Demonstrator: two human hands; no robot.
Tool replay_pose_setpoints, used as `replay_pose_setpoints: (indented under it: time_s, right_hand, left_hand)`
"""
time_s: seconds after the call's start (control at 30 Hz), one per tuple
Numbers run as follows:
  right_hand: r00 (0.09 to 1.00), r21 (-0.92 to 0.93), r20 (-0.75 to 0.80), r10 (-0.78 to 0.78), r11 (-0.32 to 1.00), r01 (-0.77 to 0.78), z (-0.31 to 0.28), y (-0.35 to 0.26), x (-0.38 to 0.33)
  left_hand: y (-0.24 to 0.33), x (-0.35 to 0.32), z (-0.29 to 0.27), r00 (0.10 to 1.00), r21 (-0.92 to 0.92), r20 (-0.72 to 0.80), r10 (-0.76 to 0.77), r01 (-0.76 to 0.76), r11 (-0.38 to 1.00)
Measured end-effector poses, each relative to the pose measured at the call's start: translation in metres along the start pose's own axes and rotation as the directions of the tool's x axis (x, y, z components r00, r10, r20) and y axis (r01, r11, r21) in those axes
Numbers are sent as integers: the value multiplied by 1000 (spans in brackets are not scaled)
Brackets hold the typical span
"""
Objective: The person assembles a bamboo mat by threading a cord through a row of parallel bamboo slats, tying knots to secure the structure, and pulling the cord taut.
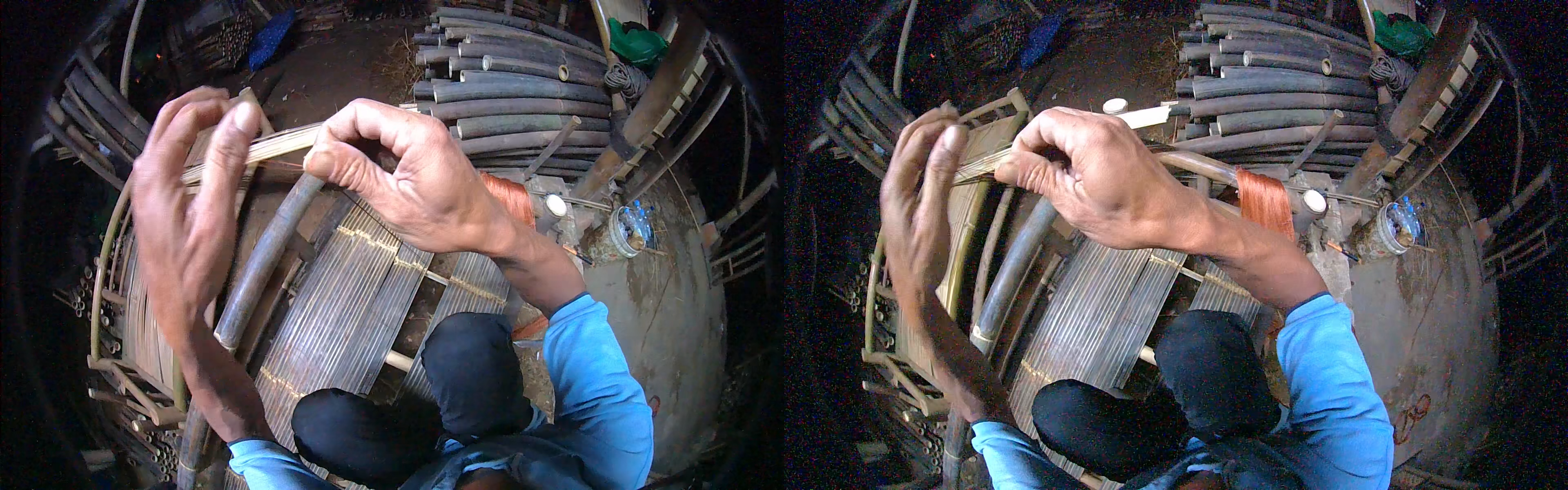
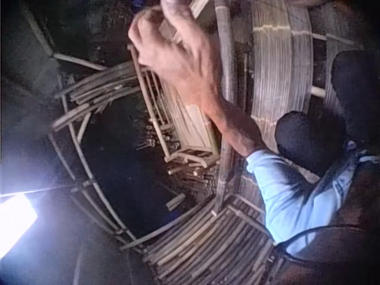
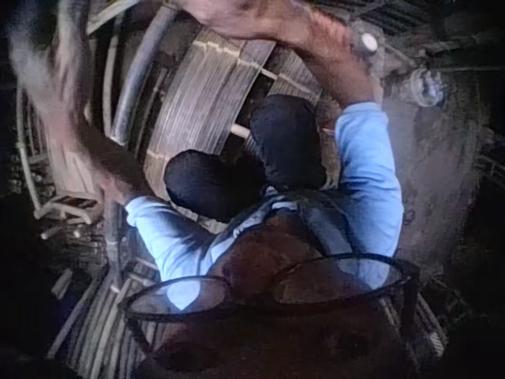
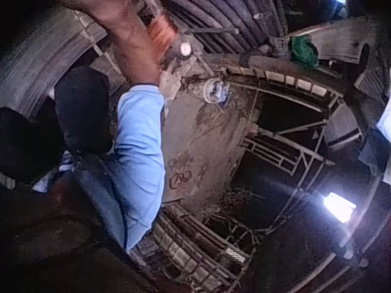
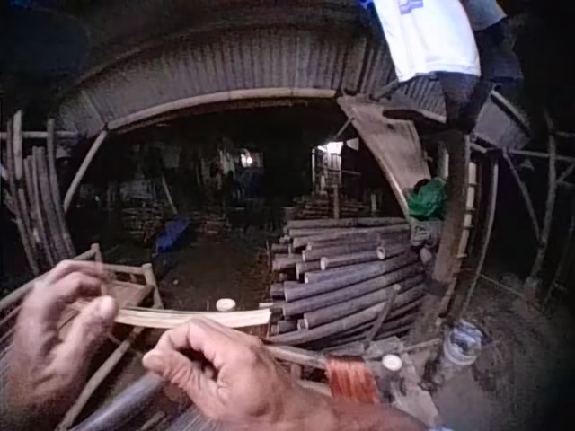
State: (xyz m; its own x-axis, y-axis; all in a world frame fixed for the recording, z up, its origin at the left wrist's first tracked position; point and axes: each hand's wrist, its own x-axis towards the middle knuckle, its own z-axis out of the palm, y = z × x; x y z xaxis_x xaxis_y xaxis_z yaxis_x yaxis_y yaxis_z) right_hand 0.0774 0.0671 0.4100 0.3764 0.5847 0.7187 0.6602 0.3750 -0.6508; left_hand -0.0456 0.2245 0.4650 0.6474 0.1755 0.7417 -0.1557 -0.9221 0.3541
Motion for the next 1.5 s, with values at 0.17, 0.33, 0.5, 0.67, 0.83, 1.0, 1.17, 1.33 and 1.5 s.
replay_pose_setpoints:
  time_s: [0.17, 0.33, 0.5, 0.67, 0.83, 1.0, 1.17, 1.33, 1.5]
  right_hand:
    - [981, -281, -81, -174, 949, 145, -3, 2, 5]
    - [996, -329, -80, -34, 944, 5, -13, 11, -4]
    - [961, 18, 15, 276, 961, -276, -23, 25, -16]
    - [950, 512, 69, 305, 807, -296, -32, 50, -22]
    - [957, 490, -15, 291, 836, -247, -24, 56, -27]
    - [951, 218, -96, 295, 938, -269, -12, 56, -37]
    - [961, 5, -95, 259, 966, -259, -15, 52, -45]
    - [937, 157, -87, 339, 933, -324, -14, 66, -54]
    - [917, 160, -98, 387, 916, -369, -16, 80, -61]
  left_hand:
    - [10, -20, 53, 877, -873, 404, -260, 454, 175]
    - [-16, -32, 66, 827, -828, 492, -271, 541, 147]
    - [-23, -39, 79, 867, -814, 389, -310, 482, 324]
    - [-25, -49, 97, 862, -705, 278, -425, 483, 519]
    - [-33, -55, 120, 773, -767, 354, -527, 562, 309]
    - [-34, -63, 122, 766, -823, 499, -405, 565, 55]
    - [-28, -67, 123, 724, -768, 471, -504, 618, 169]
    - [-31, -69, 131, 730, -830, 400, -555, 545, 118]
    - [-32, -71, 130, 774, -840, 394, -495, 522, 148]
